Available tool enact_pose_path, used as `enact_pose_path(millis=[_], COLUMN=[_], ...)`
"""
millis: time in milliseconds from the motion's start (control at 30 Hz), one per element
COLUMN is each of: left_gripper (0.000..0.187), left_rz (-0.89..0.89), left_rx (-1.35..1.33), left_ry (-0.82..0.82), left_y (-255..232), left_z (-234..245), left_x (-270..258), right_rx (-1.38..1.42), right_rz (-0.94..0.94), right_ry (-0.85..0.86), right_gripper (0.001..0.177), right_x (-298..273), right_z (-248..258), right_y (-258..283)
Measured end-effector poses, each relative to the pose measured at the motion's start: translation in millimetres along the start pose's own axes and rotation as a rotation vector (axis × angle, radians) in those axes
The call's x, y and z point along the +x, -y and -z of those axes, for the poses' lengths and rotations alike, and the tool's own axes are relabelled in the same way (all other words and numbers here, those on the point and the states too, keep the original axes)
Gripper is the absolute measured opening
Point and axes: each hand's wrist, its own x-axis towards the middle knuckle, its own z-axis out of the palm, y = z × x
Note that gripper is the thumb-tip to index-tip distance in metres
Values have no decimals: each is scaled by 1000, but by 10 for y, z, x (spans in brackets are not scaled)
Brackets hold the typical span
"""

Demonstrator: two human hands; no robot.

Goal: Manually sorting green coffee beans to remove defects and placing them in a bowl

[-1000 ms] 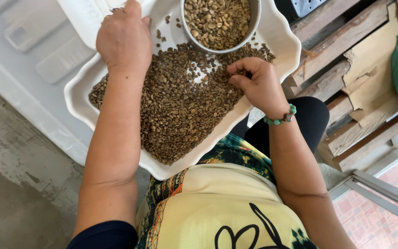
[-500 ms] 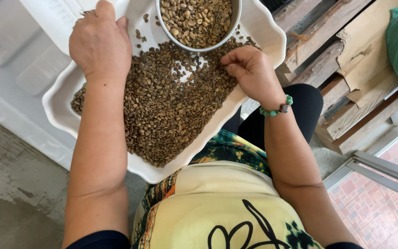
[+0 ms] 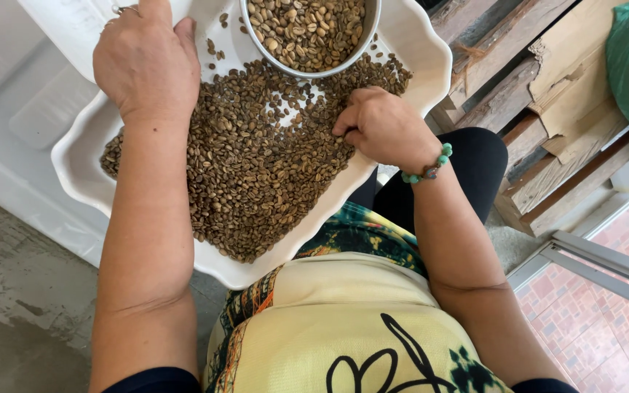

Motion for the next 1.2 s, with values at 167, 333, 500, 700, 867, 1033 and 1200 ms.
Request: enact_pose_path(millis=[167, 333, 500, 700, 867, 1033, 1200], left_gripper=[40, 42, 45, 56, 53, 50, 50], left_rz=[7, 16, 19, 40, 47, 63, 60], left_rx=[-33, -23, -22, -61, -60, -70, -102], left_ry=[-36, -37, -39, 3, -21, -11, -13], left_y=[1, -4, -30, -52, -58, -61, -66], left_z=[-44, -70, 72, 99, 12, -12, 12], left_x=[-3, -4, 15, 28, 24, 21, 35], right_rx=[-59, -118, 13, 298, 838, 1250, 1372], right_rz=[38, 73, 172, 130, 56, 12, -14], right_ry=[34, 30, -11, -40, -82, -200, -131], right_gripper=[18, 14, 12, 7, 6, 16, 23], right_x=[12, 23, 10, -5, -99, -103, -15], right_z=[14, -19, 52, 116, 153, 182, 112], right_y=[43, 46, 36, -29, -65, 1, -88])
